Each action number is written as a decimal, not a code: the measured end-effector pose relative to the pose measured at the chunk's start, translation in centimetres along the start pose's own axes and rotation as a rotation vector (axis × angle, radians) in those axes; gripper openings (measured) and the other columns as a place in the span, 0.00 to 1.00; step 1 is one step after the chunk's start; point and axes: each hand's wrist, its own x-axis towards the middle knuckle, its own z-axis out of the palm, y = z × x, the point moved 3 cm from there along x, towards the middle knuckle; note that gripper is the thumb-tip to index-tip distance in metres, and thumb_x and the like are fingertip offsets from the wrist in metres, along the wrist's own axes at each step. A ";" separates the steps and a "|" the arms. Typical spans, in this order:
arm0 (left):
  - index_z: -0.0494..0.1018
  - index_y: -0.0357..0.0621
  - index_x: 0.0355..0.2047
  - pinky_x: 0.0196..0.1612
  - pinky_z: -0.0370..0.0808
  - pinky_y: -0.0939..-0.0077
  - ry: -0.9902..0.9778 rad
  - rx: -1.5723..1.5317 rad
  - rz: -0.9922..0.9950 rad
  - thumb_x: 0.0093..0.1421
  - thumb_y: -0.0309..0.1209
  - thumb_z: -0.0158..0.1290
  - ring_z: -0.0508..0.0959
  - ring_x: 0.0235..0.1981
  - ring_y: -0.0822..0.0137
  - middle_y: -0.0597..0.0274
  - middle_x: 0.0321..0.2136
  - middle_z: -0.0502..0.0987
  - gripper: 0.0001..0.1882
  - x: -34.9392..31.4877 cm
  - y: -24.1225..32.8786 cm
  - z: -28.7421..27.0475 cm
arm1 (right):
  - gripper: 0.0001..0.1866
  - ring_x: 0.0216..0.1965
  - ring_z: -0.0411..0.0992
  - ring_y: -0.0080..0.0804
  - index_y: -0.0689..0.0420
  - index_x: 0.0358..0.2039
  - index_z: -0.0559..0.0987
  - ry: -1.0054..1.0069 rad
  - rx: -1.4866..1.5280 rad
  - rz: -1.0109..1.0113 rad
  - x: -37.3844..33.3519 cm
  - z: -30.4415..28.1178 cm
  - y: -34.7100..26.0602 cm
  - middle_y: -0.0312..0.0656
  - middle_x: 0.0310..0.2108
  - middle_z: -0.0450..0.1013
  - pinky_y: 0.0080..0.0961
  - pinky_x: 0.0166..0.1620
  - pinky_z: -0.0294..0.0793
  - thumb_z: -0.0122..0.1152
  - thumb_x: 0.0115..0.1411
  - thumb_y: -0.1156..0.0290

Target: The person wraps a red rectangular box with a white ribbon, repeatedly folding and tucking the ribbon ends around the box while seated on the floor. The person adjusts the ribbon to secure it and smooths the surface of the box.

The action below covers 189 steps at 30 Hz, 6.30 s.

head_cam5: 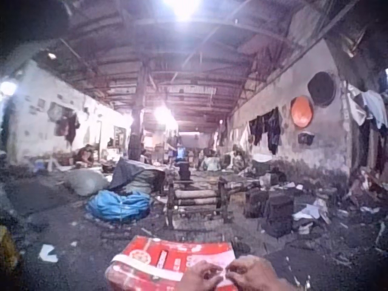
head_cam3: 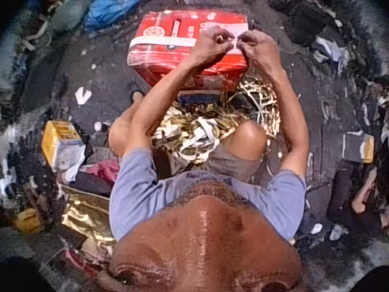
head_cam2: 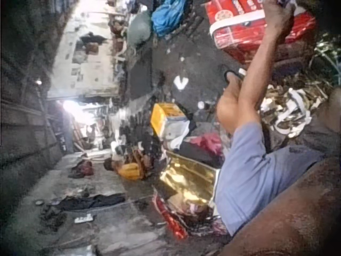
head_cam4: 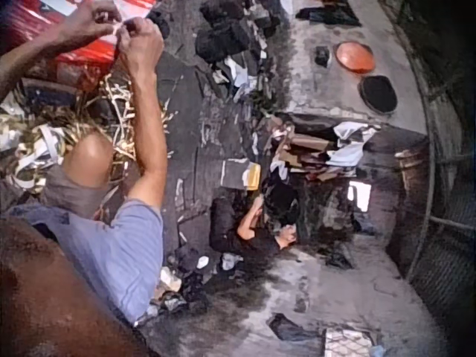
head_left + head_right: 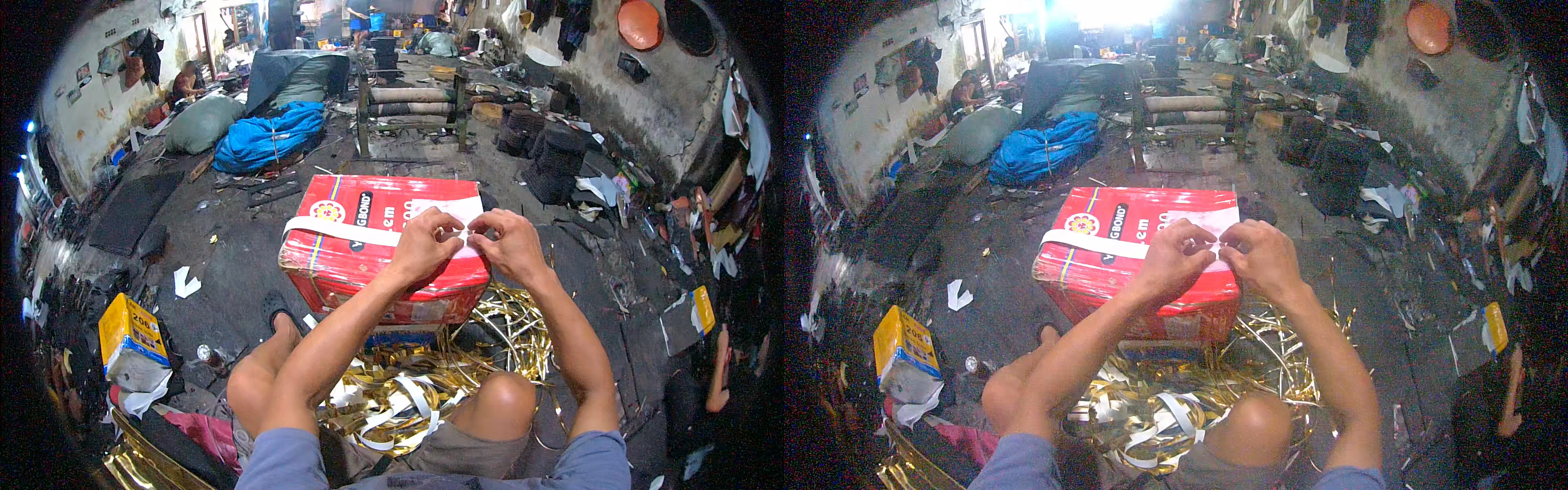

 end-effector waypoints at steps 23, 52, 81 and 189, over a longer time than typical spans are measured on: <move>0.86 0.40 0.36 0.38 0.79 0.68 -0.118 -0.045 -0.067 0.57 0.28 0.66 0.82 0.33 0.63 0.55 0.33 0.81 0.07 -0.5 -0.2 -0.3 | 0.13 0.37 0.79 0.47 0.58 0.35 0.85 -0.137 -0.148 -0.256 0.0 0.2 0.4 0.45 0.39 0.75 0.41 0.42 0.80 0.68 0.62 0.60; 0.83 0.34 0.27 0.32 0.79 0.71 -0.213 -0.072 -0.048 0.55 0.29 0.65 0.83 0.26 0.67 0.53 0.24 0.84 0.08 3.1 -0.1 1.2 | 0.25 0.28 0.69 0.25 0.60 0.28 0.79 0.229 0.720 0.514 -2.1 5.8 6.1 0.36 0.24 0.74 0.29 0.35 0.71 0.66 0.67 0.48; 0.82 0.35 0.27 0.32 0.76 0.76 -0.164 -0.195 -0.016 0.57 0.25 0.63 0.79 0.28 0.75 0.62 0.26 0.82 0.05 3.1 -0.8 2.8 | 0.24 0.32 0.79 0.53 0.69 0.32 0.80 0.323 0.232 0.440 2.7 6.4 7.0 0.62 0.29 0.78 0.46 0.40 0.75 0.55 0.71 0.57; 0.77 0.39 0.53 0.45 0.80 0.65 -0.246 -0.134 0.070 0.59 0.30 0.65 0.83 0.39 0.61 0.52 0.41 0.83 0.22 2.4 -0.2 -1.3 | 0.17 0.43 0.83 0.49 0.51 0.41 0.85 -0.066 -0.002 0.218 1.7 1.5 -0.7 0.49 0.38 0.84 0.45 0.46 0.80 0.73 0.56 0.55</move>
